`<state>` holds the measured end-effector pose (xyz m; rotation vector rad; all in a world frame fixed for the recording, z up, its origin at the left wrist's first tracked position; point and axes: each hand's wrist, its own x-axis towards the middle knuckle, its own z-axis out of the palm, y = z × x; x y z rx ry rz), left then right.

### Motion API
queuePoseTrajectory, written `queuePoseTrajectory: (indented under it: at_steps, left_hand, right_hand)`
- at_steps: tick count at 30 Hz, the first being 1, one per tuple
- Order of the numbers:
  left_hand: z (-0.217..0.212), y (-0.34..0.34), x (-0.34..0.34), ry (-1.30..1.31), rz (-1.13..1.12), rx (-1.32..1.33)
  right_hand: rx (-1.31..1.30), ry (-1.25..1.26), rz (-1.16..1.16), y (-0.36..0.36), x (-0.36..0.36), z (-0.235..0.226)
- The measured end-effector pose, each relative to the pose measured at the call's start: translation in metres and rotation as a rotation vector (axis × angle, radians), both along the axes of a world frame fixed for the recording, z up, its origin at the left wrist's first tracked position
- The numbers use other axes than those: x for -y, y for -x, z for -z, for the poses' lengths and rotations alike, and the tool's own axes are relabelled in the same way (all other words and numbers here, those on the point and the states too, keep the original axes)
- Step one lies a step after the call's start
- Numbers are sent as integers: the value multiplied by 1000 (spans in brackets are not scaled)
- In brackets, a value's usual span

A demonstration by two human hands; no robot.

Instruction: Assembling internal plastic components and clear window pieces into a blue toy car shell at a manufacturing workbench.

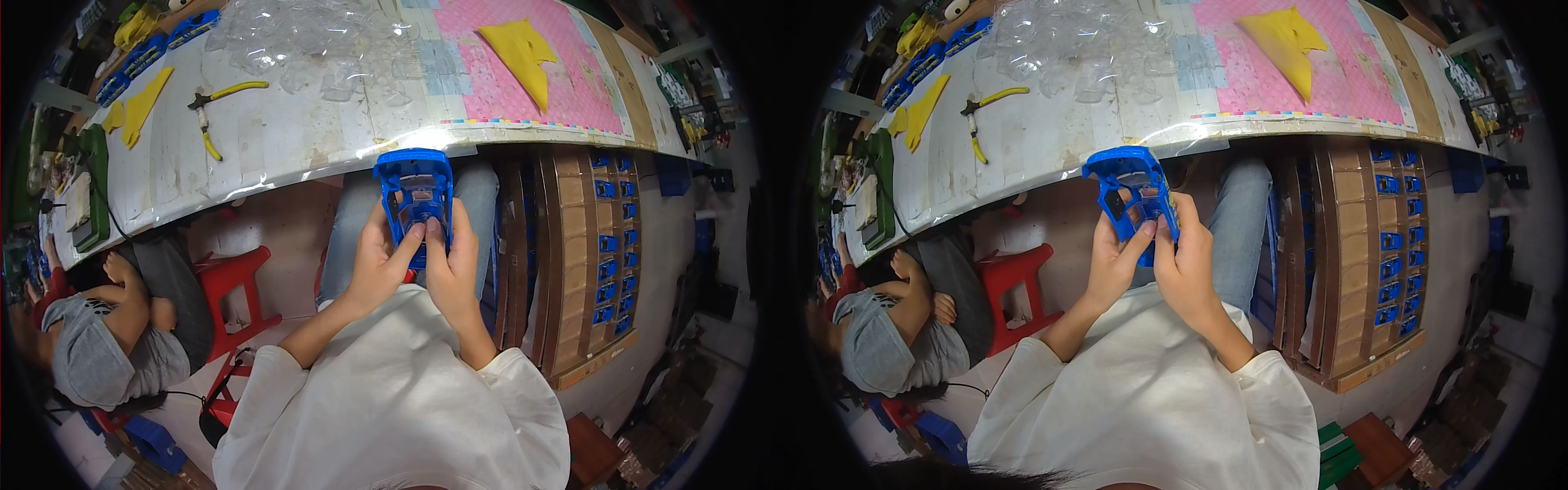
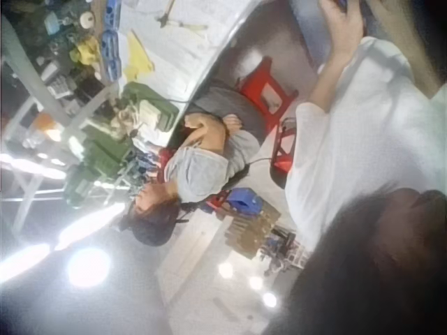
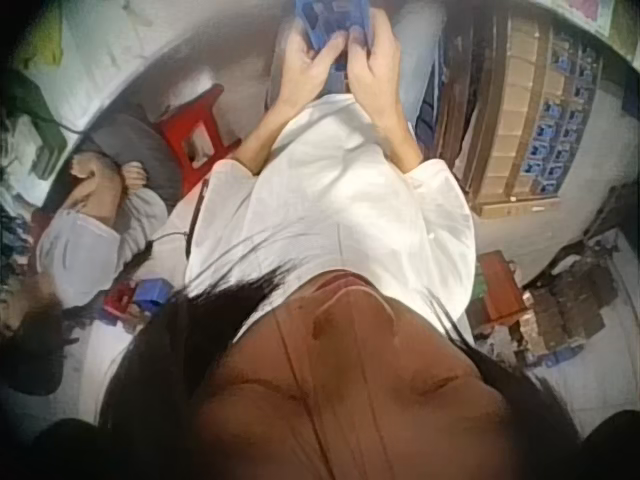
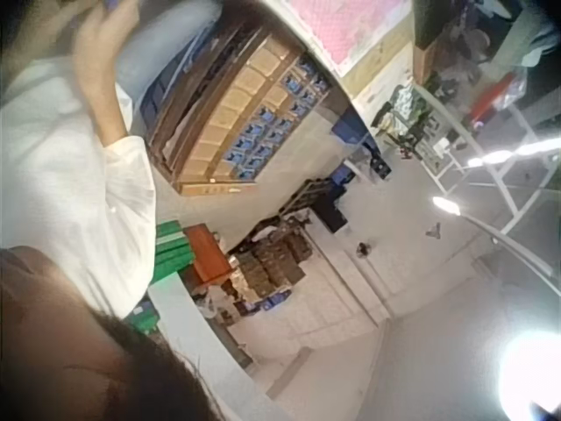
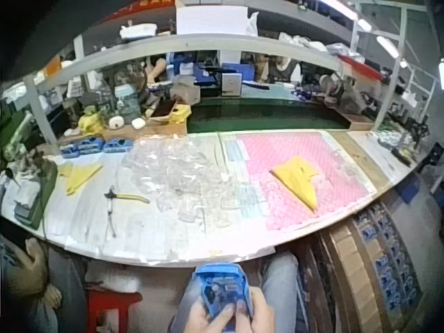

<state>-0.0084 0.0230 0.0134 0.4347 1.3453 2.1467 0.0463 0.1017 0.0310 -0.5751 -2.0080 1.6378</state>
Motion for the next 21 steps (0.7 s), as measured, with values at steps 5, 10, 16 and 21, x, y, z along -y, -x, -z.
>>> queuePoseTrajectory:
  at_steps: [5, 10, 16, 21]
  left_hand:
    - [0, -1, 1, -30, 32, 31]
    - [-3, -1, 0, -19, 35, 42]
    - [0, -1, -3, 5, 4, 3]
    - [2, 0, -6, 34, -19, 1]
  right_hand:
    - [-33, 68, -14, 1, 1, 0]
    - [-29, 173, -12, -1, 0, -2]
    - [-51, 96, 21, 2, 2, 2]
    - [-3, 149, -2, 0, 0, 0]
